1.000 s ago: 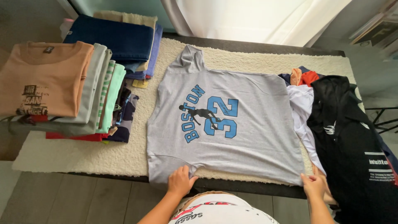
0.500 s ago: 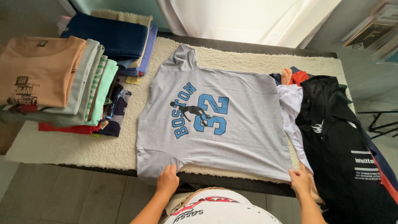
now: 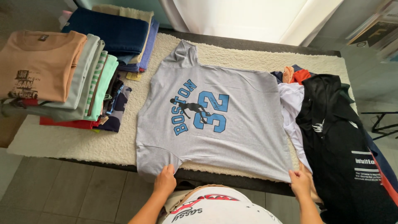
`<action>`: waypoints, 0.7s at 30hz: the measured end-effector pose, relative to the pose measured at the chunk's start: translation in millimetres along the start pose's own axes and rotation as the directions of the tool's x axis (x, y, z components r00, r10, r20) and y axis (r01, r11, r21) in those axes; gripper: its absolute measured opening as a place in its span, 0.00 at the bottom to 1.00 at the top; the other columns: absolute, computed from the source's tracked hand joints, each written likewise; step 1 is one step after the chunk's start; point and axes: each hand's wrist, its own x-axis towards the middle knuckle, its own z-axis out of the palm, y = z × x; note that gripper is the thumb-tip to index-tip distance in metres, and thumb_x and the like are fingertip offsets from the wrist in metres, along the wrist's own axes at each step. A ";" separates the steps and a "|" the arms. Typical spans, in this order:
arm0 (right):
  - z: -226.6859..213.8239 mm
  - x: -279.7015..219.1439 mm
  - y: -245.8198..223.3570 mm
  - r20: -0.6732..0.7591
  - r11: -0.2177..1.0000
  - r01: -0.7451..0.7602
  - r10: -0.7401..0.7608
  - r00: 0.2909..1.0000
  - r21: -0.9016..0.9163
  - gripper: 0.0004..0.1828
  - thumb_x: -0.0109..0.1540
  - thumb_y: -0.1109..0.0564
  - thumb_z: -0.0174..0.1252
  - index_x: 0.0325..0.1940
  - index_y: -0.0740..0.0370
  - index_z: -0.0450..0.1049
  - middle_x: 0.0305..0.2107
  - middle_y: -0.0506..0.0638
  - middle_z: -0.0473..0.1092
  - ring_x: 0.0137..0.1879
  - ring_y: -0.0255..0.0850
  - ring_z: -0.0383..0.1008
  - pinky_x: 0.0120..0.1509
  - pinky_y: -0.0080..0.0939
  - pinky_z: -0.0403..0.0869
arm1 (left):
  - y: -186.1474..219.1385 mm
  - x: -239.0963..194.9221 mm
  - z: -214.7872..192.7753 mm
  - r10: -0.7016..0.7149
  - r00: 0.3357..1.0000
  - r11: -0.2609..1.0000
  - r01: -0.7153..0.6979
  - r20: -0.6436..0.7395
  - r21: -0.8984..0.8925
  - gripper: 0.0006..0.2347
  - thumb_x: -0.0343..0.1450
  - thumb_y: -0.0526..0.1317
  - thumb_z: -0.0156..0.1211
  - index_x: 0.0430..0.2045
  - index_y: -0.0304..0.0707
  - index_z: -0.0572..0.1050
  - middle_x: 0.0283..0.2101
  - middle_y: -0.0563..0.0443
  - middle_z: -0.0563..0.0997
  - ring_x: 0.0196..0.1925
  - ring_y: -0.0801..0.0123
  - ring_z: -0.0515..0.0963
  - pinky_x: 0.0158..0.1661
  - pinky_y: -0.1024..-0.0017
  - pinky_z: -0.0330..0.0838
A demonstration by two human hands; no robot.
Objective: The person folds a brown t-shirt, a gray t-shirt, and a black t-shirt on a white rug. Each shirt is smoothed, folded into a compact rectangle, and placed on a growing stack to the left.
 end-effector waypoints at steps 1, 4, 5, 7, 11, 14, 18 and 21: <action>-0.3 0.5 -1.2 0.002 1.000 0.001 -0.001 1.000 -0.001 0.15 0.66 0.49 0.61 0.35 0.63 0.79 0.21 0.53 0.71 0.23 0.43 0.69 0.30 0.46 0.69 | -0.8 -0.1 2.3 -0.002 1.000 1.000 0.002 -0.001 -0.001 0.09 0.66 0.30 0.44 0.34 0.47 0.67 0.40 0.43 0.74 0.38 0.34 0.78 0.37 0.40 0.68; 1.6 5.8 4.4 0.003 0.985 0.032 -0.031 0.999 -0.172 0.19 0.67 0.44 0.57 0.39 0.62 0.80 0.33 0.56 0.79 0.40 0.50 0.77 0.49 0.50 0.70 | -3.0 -3.0 8.3 0.100 0.995 0.994 -0.099 -0.016 0.049 0.06 0.67 0.29 0.47 0.32 0.45 0.65 0.37 0.43 0.70 0.34 0.36 0.77 0.33 0.41 0.66; 4.3 11.5 10.6 0.007 0.973 0.058 -0.058 0.998 -0.225 0.20 0.67 0.43 0.56 0.42 0.63 0.80 0.37 0.59 0.80 0.45 0.53 0.78 0.53 0.51 0.70 | -2.9 -4.2 8.8 0.117 0.993 0.991 -0.116 -0.020 0.069 0.06 0.68 0.29 0.46 0.32 0.44 0.65 0.37 0.42 0.69 0.35 0.35 0.77 0.33 0.40 0.68; 5.3 10.4 14.4 0.010 0.957 0.078 -0.078 0.997 -0.278 0.22 0.67 0.42 0.56 0.45 0.63 0.80 0.41 0.61 0.81 0.50 0.56 0.79 0.57 0.52 0.70 | -6.7 -4.8 11.5 0.138 0.990 0.987 -0.136 -0.017 0.090 0.06 0.68 0.30 0.46 0.33 0.43 0.64 0.38 0.41 0.68 0.35 0.35 0.77 0.33 0.40 0.69; 4.5 2.1 -0.9 0.033 0.938 0.037 -0.027 0.999 -0.344 0.22 0.67 0.41 0.52 0.47 0.62 0.78 0.46 0.60 0.79 0.55 0.58 0.75 0.61 0.53 0.68 | -14.1 -2.5 6.7 0.185 0.981 0.980 -0.188 0.054 0.071 0.07 0.66 0.32 0.50 0.34 0.47 0.68 0.39 0.46 0.69 0.33 0.38 0.77 0.33 0.43 0.69; 1.7 -7.6 -14.2 0.010 0.882 0.051 -0.053 0.999 -0.468 0.19 0.66 0.41 0.54 0.49 0.57 0.75 0.48 0.60 0.78 0.58 0.59 0.74 0.62 0.55 0.68 | -18.0 1.0 -6.2 0.201 0.978 0.978 -0.204 0.057 0.039 0.06 0.64 0.40 0.52 0.32 0.51 0.71 0.35 0.48 0.77 0.34 0.38 0.79 0.35 0.44 0.70; 4.5 -22.0 -5.2 -0.068 0.468 0.414 -0.723 0.688 -0.781 0.25 0.57 0.45 0.65 0.57 0.51 0.73 0.49 0.51 0.74 0.55 0.52 0.76 0.61 0.50 0.73 | -44.7 9.2 -25.1 0.117 0.943 0.993 -0.115 -0.313 0.024 0.06 0.68 0.46 0.53 0.22 0.53 0.74 0.29 0.52 0.80 0.30 0.46 0.80 0.30 0.48 0.69; 4.2 -43.1 -28.6 0.049 0.405 0.694 -0.844 0.535 -0.596 0.22 0.59 0.44 0.64 0.52 0.57 0.74 0.46 0.50 0.76 0.56 0.48 0.75 0.78 0.56 0.65 | -70.1 19.1 -48.1 -0.233 0.833 0.963 0.124 -0.502 -0.241 0.14 0.67 0.43 0.60 0.46 0.46 0.77 0.53 0.41 0.76 0.51 0.46 0.76 0.42 0.49 0.72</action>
